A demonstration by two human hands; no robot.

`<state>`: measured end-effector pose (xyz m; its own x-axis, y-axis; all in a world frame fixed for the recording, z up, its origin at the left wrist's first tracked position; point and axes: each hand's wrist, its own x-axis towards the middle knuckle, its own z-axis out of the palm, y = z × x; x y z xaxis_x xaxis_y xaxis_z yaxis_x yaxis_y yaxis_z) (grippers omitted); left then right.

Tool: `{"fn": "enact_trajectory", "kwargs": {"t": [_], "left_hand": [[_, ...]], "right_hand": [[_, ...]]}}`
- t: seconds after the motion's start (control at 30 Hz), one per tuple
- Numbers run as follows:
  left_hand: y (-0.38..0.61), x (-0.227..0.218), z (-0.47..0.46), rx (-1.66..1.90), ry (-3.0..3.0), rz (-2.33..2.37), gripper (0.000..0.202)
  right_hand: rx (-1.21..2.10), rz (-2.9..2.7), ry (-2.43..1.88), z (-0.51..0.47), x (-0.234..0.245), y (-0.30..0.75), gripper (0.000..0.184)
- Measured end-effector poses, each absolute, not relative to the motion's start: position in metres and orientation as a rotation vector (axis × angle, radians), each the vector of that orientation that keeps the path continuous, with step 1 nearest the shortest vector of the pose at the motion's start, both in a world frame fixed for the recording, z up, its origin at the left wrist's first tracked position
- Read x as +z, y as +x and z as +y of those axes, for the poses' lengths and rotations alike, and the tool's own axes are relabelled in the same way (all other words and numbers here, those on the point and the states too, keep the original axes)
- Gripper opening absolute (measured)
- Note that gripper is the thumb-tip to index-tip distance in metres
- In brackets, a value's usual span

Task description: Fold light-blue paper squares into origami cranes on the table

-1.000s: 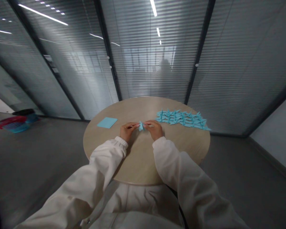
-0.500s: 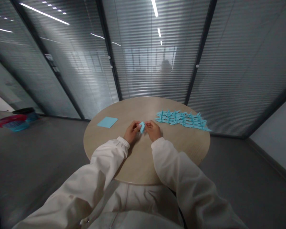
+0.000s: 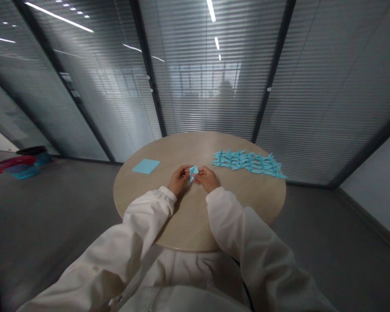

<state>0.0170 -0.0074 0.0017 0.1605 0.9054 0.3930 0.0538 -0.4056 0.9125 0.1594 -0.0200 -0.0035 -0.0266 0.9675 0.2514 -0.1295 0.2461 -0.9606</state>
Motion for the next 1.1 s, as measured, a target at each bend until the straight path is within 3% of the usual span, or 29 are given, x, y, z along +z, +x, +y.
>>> {"fn": "enact_trajectory", "kwargs": {"t": [0.37,0.77,0.97,1.03,1.1], "left_hand": [[0.018,-0.014,0.000,1.178,1.543,0.881,0.022],[0.020,-0.009,-0.002,1.142,1.517,0.809,0.052],[0.015,-0.006,-0.005,1.195,1.687,1.032,0.035],[0.013,-0.004,-0.006,1.183,1.775,1.090,0.031],[0.012,-0.002,-0.007,1.171,1.845,1.142,0.028]], "right_hand": [[1.009,-1.259,-1.000,-0.018,-0.007,0.164,0.033],[0.984,-1.295,-1.048,-0.013,-0.011,0.169,0.032],[0.809,-1.265,-1.017,-0.012,-0.008,0.172,0.059],[0.773,-1.329,-0.984,-0.013,-0.006,0.174,0.055],[0.795,-1.398,-0.973,-0.013,-0.004,0.175,0.040]]}}
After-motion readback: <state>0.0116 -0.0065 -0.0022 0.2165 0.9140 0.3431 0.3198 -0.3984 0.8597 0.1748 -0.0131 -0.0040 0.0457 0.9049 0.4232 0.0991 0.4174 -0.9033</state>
